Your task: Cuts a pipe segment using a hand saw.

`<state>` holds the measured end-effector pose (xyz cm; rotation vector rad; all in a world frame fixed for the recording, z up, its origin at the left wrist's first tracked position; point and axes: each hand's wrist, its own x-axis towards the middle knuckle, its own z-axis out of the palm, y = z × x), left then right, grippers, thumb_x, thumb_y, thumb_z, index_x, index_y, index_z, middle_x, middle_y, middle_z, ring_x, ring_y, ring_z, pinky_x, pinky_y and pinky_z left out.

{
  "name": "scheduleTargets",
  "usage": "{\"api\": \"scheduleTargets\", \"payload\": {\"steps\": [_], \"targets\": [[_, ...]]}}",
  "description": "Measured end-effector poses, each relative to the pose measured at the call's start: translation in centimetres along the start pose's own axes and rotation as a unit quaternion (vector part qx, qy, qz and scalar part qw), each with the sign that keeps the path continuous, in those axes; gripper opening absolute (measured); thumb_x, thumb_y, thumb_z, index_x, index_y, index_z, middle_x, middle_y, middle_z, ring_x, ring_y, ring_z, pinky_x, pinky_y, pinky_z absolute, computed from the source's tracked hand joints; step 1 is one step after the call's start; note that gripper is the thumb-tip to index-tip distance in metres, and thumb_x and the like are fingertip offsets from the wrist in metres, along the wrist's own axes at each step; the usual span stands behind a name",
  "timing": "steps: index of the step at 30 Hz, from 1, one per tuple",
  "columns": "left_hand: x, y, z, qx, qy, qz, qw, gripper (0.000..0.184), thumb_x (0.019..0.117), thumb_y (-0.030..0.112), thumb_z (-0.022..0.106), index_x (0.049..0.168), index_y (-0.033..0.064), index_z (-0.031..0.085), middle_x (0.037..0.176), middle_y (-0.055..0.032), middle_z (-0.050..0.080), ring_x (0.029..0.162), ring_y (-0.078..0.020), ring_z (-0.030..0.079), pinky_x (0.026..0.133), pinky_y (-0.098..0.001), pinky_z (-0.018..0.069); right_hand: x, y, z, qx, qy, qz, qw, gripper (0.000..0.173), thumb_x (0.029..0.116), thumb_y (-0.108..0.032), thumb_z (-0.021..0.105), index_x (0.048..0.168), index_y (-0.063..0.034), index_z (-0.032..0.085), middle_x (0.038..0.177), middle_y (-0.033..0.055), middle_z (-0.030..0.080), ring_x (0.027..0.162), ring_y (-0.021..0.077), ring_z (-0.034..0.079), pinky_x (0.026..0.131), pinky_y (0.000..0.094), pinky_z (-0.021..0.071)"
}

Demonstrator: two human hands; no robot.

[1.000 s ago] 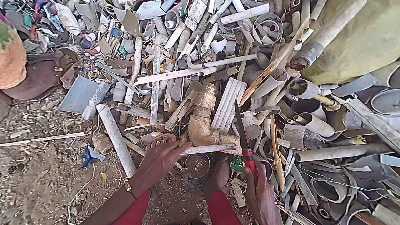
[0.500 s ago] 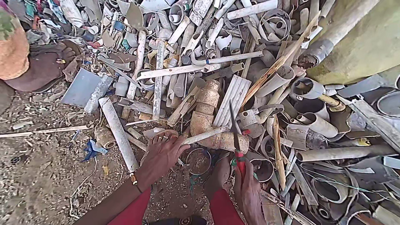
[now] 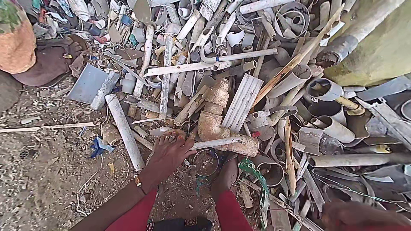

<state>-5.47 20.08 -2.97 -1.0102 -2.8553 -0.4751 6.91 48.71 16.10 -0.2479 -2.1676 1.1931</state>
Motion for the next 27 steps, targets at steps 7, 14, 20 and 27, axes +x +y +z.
{"api": "scheduleTargets", "payload": {"steps": [7, 14, 20, 27], "targets": [[0.4, 0.3, -0.1, 0.010, 0.016, 0.009, 1.000, 0.042, 0.1017, 0.048, 0.049, 0.111, 0.0173, 0.076, 0.082, -0.0095, 0.068, 0.061, -0.0296, 0.067, 0.048, -0.0427, 0.0522, -8.6, 5.8, 4.9, -0.295, -0.286, 0.263, 0.873, 0.041, 0.1020, -0.020, 0.056, 0.126, 0.0137, 0.056, 0.072, 0.0217, 0.066, 0.062, 0.0373, 0.068, 0.061, 0.0558, 0.0556], [-0.2, 0.4, 0.3, 0.008, 0.010, 0.021, 1.000, 0.052, 0.1045, 0.053, 0.038, 0.106, 0.0168, 0.074, 0.071, -0.0076, 0.064, 0.065, -0.0310, 0.067, 0.066, -0.0515, 0.0556, -0.8, 1.0, 0.6, -0.012, 0.001, 0.048, 0.999, 0.031, 0.1078, -0.049, 0.043, 0.125, -0.0237, 0.047, 0.071, -0.0160, 0.060, 0.051, -0.0027, 0.055, 0.044, 0.0177, 0.0488], [-0.4, 0.1, -0.1, -0.010, 0.000, 0.008, 1.000, 0.049, 0.1029, 0.052, 0.043, 0.111, 0.0156, 0.075, 0.069, -0.0081, 0.062, 0.052, -0.0285, 0.062, 0.044, -0.0419, 0.0500, -8.8, 7.2, 5.0, -0.252, -0.275, 0.262, 0.890, 0.044, 0.1058, -0.027, 0.051, 0.130, 0.0102, 0.055, 0.074, 0.0180, 0.066, 0.065, 0.0330, 0.068, 0.064, 0.0535, 0.0558], [-0.2, 0.1, 0.1, -0.024, 0.022, 0.018, 0.999, 0.051, 0.1052, 0.053, 0.036, 0.120, 0.0221, 0.074, 0.082, -0.0077, 0.067, 0.067, -0.0282, 0.067, 0.054, -0.0428, 0.0534, -3.0, 1.9, 1.5, -0.117, -0.067, 0.115, 0.984, 0.050, 0.1085, -0.048, 0.042, 0.124, -0.0010, 0.046, 0.064, -0.0092, 0.052, 0.048, -0.0004, 0.050, 0.044, 0.0216, 0.0480]]}}
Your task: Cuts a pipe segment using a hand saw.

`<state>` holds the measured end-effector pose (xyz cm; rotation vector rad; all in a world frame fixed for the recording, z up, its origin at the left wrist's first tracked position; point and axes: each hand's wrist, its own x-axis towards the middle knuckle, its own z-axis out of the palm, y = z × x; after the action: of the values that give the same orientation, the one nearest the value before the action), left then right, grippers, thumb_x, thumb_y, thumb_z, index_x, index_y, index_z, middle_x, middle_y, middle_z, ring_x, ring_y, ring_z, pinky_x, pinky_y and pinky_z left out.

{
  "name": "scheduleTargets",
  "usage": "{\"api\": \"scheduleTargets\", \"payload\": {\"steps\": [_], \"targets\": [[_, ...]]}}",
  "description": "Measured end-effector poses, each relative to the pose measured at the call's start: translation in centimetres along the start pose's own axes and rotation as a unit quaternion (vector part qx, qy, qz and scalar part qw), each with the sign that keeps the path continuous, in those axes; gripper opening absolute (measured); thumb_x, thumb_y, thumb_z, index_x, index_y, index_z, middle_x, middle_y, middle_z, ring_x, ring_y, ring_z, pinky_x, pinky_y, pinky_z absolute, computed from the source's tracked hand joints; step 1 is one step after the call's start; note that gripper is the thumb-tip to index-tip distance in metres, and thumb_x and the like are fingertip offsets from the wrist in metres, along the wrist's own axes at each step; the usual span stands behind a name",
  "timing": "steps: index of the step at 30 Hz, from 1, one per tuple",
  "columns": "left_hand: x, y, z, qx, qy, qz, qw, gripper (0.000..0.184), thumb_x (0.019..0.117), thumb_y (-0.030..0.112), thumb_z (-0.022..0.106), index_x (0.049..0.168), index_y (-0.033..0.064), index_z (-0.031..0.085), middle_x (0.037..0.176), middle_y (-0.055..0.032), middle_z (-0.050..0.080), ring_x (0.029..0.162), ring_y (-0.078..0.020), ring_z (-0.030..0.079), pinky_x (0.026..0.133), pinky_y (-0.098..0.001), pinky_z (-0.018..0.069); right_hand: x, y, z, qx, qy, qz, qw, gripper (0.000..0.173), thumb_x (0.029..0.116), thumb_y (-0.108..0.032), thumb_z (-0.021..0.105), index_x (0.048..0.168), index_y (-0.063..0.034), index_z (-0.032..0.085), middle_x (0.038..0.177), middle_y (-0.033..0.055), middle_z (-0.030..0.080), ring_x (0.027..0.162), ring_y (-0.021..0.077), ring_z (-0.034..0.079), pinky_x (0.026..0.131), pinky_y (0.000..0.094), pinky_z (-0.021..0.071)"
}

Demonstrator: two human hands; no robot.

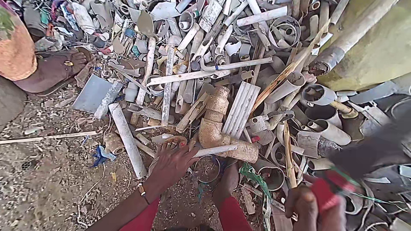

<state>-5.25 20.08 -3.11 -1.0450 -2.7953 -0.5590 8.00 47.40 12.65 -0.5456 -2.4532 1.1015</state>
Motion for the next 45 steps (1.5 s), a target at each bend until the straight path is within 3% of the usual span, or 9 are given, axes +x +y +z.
{"api": "scheduleTargets", "payload": {"steps": [3, 6, 12, 22, 25, 28, 30, 39, 45], "targets": [[-0.3, -0.1, -0.2, -0.046, -0.045, -0.027, 0.998, 0.055, 0.1065, 0.053, 0.032, 0.122, 0.0196, 0.073, 0.102, -0.0113, 0.071, 0.096, -0.0346, 0.069, 0.083, -0.0558, 0.0543, -0.8, 1.7, 1.9, 0.038, 0.058, -0.051, 0.996, 0.034, 0.1075, -0.047, 0.045, 0.127, -0.0194, 0.049, 0.077, -0.0146, 0.061, 0.060, -0.0044, 0.058, 0.053, 0.0169, 0.0511], [-0.2, 0.3, -1.4, -0.168, -0.209, -0.096, 0.959, 0.048, 0.1066, 0.044, 0.045, 0.120, 0.0043, 0.069, 0.109, -0.0168, 0.072, 0.107, -0.0350, 0.069, 0.095, -0.0550, 0.0523, -3.0, 5.0, 4.6, -0.048, -0.013, 0.005, 0.999, 0.052, 0.1066, -0.041, 0.046, 0.115, 0.0088, 0.055, 0.066, 0.0020, 0.059, 0.051, 0.0062, 0.057, 0.049, 0.0286, 0.0523], [0.7, 1.0, -1.0, -0.652, -0.320, -0.194, 0.659, 0.049, 0.1009, 0.031, 0.062, 0.137, 0.0098, 0.038, 0.115, 0.0004, 0.069, 0.099, -0.0061, 0.068, 0.087, -0.0258, 0.0570, -3.4, 5.8, 9.3, 0.108, -0.098, 0.159, 0.977, 0.044, 0.0888, -0.029, 0.070, 0.111, 0.0073, 0.059, 0.074, -0.0018, 0.067, 0.061, 0.0031, 0.065, 0.058, 0.0230, 0.0578], [2.9, 3.2, -1.4, -0.464, -0.219, -0.153, 0.845, 0.049, 0.0857, 0.037, 0.081, 0.116, 0.0013, 0.067, 0.099, -0.0099, 0.064, 0.086, -0.0128, 0.057, 0.078, -0.0285, 0.0484, 1.0, 1.3, 13.4, 0.275, -0.108, 0.079, 0.952, 0.023, 0.0759, -0.003, 0.079, 0.093, -0.0060, 0.063, 0.077, -0.0090, 0.069, 0.068, -0.0057, 0.064, 0.065, 0.0125, 0.0556], [3.6, 3.2, -3.6, -0.591, -0.314, -0.282, 0.687, 0.035, 0.1010, 0.019, 0.062, 0.134, 0.0103, 0.052, 0.089, 0.0019, 0.064, 0.062, -0.0016, 0.055, 0.055, -0.0172, 0.0465, 1.2, 1.7, 13.5, 0.253, -0.128, -0.050, 0.958, 0.017, 0.0786, -0.005, 0.078, 0.093, -0.0029, 0.069, 0.079, -0.0059, 0.071, 0.072, -0.0064, 0.065, 0.071, 0.0125, 0.0560], [3.7, 2.9, -4.9, -0.751, -0.308, -0.396, 0.430, 0.033, 0.1062, 0.009, 0.030, 0.130, 0.0182, 0.051, 0.101, -0.0023, 0.073, 0.080, -0.0125, 0.073, 0.069, -0.0270, 0.0613, 1.3, 1.9, 13.7, 0.209, -0.186, -0.148, 0.948, 0.015, 0.0826, -0.007, 0.072, 0.096, -0.0023, 0.071, 0.105, 0.0070, 0.077, 0.102, 0.0098, 0.070, 0.095, 0.0265, 0.0539], [3.2, 2.1, -4.6, -0.803, -0.257, -0.381, 0.379, 0.043, 0.1085, 0.029, 0.025, 0.111, 0.0158, 0.067, 0.100, -0.0041, 0.075, 0.090, -0.0175, 0.073, 0.077, -0.0365, 0.0626, 1.0, 1.8, 13.9, 0.167, -0.226, -0.203, 0.938, 0.009, 0.0863, -0.010, 0.071, 0.094, -0.0056, 0.070, 0.122, 0.0101, 0.074, 0.119, 0.0212, 0.068, 0.102, 0.0394, 0.0527], [5.7, 2.9, -6.2, -0.765, -0.163, -0.478, 0.399, 0.034, 0.1052, 0.016, 0.036, 0.134, 0.0116, 0.054, 0.093, -0.0055, 0.066, 0.073, -0.0157, 0.066, 0.062, -0.0315, 0.0577, -0.3, -0.2, 9.0, 0.118, -0.346, -0.199, 0.909, 0.022, 0.0899, -0.007, 0.073, 0.111, -0.0097, 0.066, 0.149, 0.0214, 0.050, 0.135, 0.0221, 0.055, 0.106, 0.0301, 0.0519], [7.3, -0.4, -6.2, -0.684, -0.001, -0.538, 0.493, 0.048, 0.1074, 0.009, 0.031, 0.154, 0.0203, 0.033, 0.106, -0.0058, 0.065, 0.054, -0.0077, 0.054, 0.047, -0.0207, 0.0455, -1.3, 0.1, 6.1, 0.101, -0.245, 0.026, 0.964, 0.031, 0.0879, -0.001, 0.069, 0.117, 0.0077, 0.062, 0.085, 0.0094, 0.074, 0.061, 0.0119, 0.070, 0.057, 0.0306, 0.0613]]}}
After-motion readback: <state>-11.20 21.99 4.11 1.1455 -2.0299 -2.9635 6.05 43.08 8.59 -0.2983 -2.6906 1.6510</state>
